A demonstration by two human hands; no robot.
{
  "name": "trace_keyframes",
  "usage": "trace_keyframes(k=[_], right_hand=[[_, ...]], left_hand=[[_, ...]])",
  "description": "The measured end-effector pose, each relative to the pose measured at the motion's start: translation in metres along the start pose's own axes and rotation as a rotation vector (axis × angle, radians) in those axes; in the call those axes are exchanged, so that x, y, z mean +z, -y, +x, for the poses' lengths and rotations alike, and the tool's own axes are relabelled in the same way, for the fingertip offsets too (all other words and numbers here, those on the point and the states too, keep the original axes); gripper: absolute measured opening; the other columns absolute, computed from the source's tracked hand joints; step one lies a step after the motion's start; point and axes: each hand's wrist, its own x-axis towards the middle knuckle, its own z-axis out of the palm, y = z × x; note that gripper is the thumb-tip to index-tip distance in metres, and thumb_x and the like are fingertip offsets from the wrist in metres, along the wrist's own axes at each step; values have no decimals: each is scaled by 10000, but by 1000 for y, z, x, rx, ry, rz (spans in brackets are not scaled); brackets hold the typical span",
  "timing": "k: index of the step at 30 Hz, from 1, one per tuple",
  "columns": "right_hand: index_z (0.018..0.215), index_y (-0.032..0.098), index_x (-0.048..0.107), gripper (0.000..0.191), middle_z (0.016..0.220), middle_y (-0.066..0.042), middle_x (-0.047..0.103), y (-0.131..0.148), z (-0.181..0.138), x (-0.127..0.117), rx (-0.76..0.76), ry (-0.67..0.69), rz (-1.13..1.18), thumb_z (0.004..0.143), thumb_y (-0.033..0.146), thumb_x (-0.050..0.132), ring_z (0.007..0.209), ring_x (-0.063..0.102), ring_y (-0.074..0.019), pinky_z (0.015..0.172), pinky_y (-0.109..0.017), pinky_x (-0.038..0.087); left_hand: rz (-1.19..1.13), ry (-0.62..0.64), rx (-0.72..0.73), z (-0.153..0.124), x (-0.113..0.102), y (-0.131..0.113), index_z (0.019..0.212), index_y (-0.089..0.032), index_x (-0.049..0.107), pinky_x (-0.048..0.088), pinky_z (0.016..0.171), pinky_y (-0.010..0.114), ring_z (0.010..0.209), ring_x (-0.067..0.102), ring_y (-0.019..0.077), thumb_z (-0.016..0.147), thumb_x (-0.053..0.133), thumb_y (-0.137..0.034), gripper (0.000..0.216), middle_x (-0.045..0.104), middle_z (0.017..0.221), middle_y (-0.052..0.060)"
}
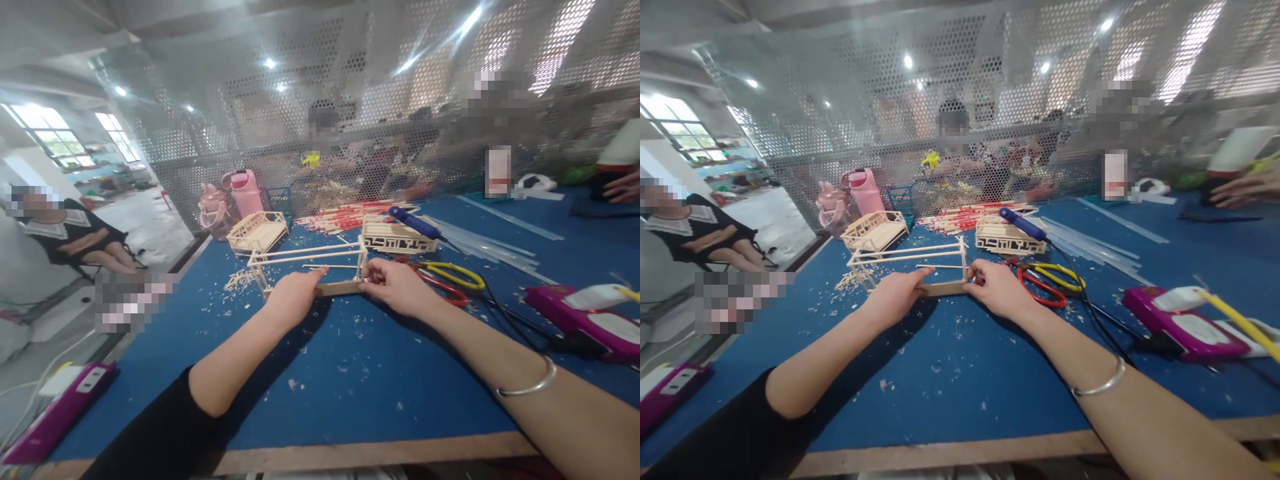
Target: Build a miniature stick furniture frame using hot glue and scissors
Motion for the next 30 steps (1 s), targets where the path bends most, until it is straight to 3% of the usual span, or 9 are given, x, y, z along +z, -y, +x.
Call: trace_keyframes(k=[5, 10, 18, 25, 30], right_hand=[[614, 209, 575, 78, 505, 58, 554, -6, -2, -24, -24, 85, -49, 586, 179, 642, 488, 501, -120, 483, -232, 352], [676, 223, 655, 101, 649, 7, 665, -12, 0, -37, -32, -85, -70, 698, 238, 558, 604, 573, -158, 570, -267, 406], [752, 190, 659, 253, 657, -10, 693, -11, 1, -29, 18, -216, 13, 790, 314, 442, 493, 556, -134, 534, -261, 423], [601, 189, 648, 170, 508, 12, 596, -11, 0, -27, 35, -271, 28, 679, 323, 577, 470, 503, -130, 473, -251, 354], [539, 201, 539, 194, 477, 27, 539, -12, 0, -24, 17, -298, 49, 655, 337, 613, 446, 460, -115, 458, -248, 338]], left_hand=[[-52, 55, -13, 3, -5, 2, 1280, -198, 554, 495, 906, 378, 1047, 656, 265, 839, 561, -159, 443, 683, 1181, 98], [-109, 79, -28, 5, -10, 2, 1266, -207, 569, 505, 849, 407, 1015, 660, 298, 807, 581, -155, 462, 735, 1048, 101], [-257, 83, -67, -8, -26, -8, 1265, -187, 573, 463, 840, 393, 1010, 644, 296, 818, 530, -163, 450, 713, 1078, 129], [-600, 208, -199, 6, -53, -5, 1134, -206, 665, 465, 647, 306, 653, 654, 219, 676, 672, -259, 462, 684, 599, -19], [-927, 346, -447, 11, -57, -6, 992, -189, 701, 495, 540, 308, 548, 656, 195, 647, 670, -194, 347, 697, 583, -2]])
